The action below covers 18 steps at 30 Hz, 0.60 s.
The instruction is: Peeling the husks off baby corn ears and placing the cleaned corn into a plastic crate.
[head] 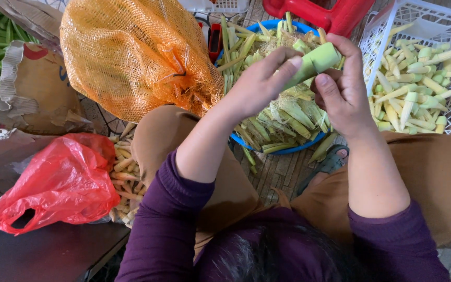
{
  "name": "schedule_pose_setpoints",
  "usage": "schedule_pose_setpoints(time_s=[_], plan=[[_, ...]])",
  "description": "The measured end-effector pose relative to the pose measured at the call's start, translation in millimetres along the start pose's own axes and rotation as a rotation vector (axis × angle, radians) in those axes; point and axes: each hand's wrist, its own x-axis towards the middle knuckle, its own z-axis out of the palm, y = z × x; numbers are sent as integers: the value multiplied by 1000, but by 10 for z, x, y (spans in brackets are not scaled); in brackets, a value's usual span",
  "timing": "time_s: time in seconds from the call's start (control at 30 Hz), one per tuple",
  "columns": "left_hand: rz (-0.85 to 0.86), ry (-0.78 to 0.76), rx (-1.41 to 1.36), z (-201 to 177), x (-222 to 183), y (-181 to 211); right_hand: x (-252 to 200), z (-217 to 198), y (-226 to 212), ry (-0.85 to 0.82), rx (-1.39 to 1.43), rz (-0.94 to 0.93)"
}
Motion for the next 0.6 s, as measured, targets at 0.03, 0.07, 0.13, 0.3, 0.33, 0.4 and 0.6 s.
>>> schedule_pose_setpoints(time_s=[0.03,0.07,0.13,0.3,0.33,0.4,0.6], plan=[[-119,-134,-289,-23,19,11,-4,-9,-7,8,-17,-9],[-120,-129,-291,-19,17,-2,-4,-17,15,3,-18,-9],[107,-55,43,1,16,-26,-7,-41,57,7,17,15],[135,81,209,64,3,-17,-20,-60,79,18,39,-2],[146,106,221,76,-5,-8,-19,-62,80,14,37,-28],[141,134,246,110,-19,24,-18,-41,55,34,21,-35],[105,-26,-147,90,19,-30,-51,-83,-19,15,-6,-88]])
